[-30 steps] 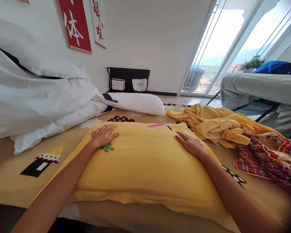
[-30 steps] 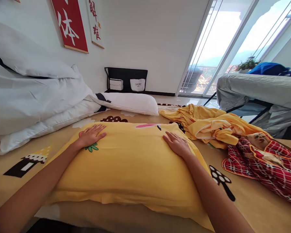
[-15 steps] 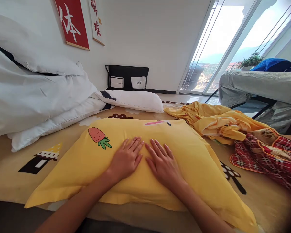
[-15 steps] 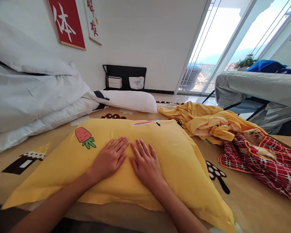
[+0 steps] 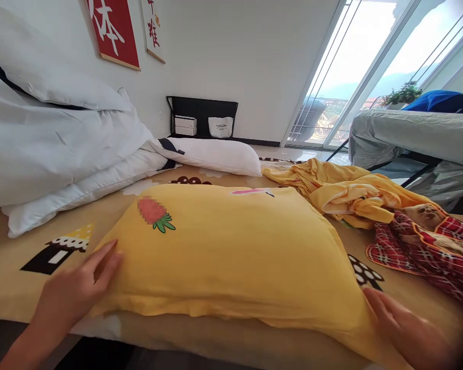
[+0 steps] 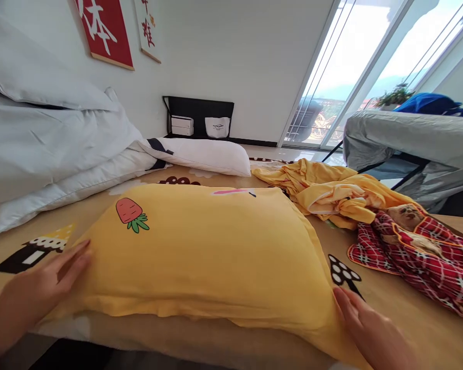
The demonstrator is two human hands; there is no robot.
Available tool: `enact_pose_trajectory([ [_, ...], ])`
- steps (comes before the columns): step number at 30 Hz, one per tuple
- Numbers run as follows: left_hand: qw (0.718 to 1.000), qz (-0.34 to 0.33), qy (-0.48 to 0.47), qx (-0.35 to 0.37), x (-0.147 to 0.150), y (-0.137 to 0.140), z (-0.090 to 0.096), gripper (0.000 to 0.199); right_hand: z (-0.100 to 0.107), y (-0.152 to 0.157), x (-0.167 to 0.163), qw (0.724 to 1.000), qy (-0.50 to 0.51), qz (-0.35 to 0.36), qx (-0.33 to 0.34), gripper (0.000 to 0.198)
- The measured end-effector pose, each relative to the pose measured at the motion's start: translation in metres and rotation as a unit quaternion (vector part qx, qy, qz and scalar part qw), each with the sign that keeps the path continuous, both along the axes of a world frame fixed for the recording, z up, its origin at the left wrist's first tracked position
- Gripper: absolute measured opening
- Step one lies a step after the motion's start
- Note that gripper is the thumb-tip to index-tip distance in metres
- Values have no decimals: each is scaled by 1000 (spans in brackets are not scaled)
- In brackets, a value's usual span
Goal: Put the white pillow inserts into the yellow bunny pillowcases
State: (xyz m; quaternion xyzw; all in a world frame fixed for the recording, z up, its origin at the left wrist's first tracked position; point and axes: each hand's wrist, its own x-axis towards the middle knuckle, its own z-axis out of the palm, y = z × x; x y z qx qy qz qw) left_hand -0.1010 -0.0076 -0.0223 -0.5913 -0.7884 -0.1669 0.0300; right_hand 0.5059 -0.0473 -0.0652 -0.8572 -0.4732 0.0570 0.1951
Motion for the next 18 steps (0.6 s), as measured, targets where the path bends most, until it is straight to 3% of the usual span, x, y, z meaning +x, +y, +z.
enact_pose_trajectory([
  [2, 998, -5, 57, 28, 19, 17, 32, 57, 40, 24, -21, 998, -51, 27, 1, 65],
  [4, 984, -128, 89, 81, 56, 47, 64, 54, 81, 59, -71, 986, -58, 154, 36, 71],
  [6, 960, -265, 76, 35, 106, 86, 88, 52, 112, 100, -138, 948, -65, 309, 45, 64],
  [8, 930, -357, 81, -29, 156, 128, 101, 52, 130, 142, -201, 899, -49, 434, 24, 55],
  [9, 923, -368, 88, -64, 176, 148, 105, 53, 133, 162, -226, 875, -24, 484, -1, 50],
  [11, 913, -380, 91, -121, 202, 184, 105, 51, 132, 200, -253, 865, 6, 501, -14, 48],
  [14, 906, -379, 74, -175, 191, 227, 93, 47, 118, 247, -236, 886, 14, 464, -20, 50],
  [17, 913, -351, 19, -207, 132, 257, 70, 57, 95, 270, -167, 920, 34, 390, -33, 47],
  [18, 930, -311, -35, -194, 107, 265, 61, 59, 86, 273, -140, 934, 42, 352, -34, 47],
])
